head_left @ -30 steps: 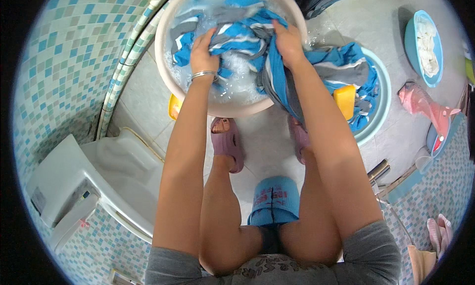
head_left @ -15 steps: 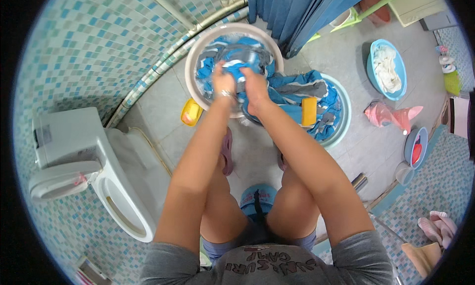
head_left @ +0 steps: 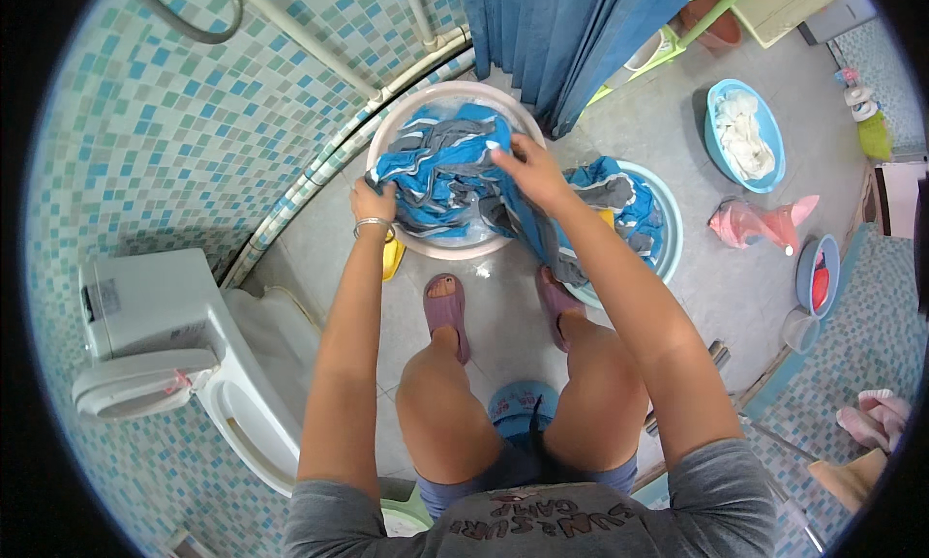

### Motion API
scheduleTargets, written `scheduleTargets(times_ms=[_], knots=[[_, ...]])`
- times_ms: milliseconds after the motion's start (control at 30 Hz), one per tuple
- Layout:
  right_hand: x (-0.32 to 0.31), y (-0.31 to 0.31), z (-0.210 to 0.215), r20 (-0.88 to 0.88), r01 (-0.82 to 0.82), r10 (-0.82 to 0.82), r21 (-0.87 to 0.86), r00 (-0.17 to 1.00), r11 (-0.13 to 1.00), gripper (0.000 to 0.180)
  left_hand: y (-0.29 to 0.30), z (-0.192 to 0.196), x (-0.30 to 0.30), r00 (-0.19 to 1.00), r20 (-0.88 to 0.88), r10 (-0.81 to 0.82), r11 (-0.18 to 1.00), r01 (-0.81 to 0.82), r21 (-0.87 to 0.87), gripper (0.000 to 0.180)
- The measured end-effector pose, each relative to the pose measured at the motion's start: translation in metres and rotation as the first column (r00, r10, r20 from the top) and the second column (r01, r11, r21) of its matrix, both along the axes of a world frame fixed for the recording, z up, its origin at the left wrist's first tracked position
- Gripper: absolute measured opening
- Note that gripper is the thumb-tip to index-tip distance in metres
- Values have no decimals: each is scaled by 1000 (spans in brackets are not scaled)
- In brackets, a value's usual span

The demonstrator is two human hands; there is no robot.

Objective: The person hand-washes a pile of blue and grey striped fabric in a white basin filled with soapy water. They scrub the fabric with their hands and use a yellow bar of soap to clean specific areas, repeatedly submerging and wringing the material.

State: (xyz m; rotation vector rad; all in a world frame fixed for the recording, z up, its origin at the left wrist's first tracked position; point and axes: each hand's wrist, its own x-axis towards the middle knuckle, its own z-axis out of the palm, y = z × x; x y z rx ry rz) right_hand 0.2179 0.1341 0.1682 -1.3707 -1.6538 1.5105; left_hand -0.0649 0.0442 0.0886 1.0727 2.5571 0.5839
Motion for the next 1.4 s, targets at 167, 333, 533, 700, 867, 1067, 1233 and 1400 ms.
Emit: scheduleTargets(times_ms=[167,333,533,700,867,1067,1233,1400], knots=[[1,-35,-75,717,-369,140,173,682,913,86,13,-26,57,766,-172,-619,782,621,-51,84],[-25,-39,-130,773,-298,62,167,631,940,105,54,-97,89,843,-30,-537,756,465,-461,120],[-67,-2,-152,778,-319,-41,304,628,898,105,87,-139,49,870,34,-491,828,479,-292,118],[-56,12,-191,666,-169,-11,205,745,964,68,80,-146,44,795,371,-481,876,458,154,62],[-50,19,-189,-250,237,-343,-374,905,897,64,10,-66,90,611,723,-322,945,158,288,28],[-61,-7,-194,-295,334,-563,-565,772,754,40,56,-52,157,876,461,-141,945,-20,326,22],[-63,-13,-173,-364,378,-731,-674,577,635,22,82,-76,130,869,379,-317,842,74,534,23],[-44,-1,-195,-440,81,-781,-848,444,524,19,40,-58,170,856,-70,-512,735,479,480,16]])
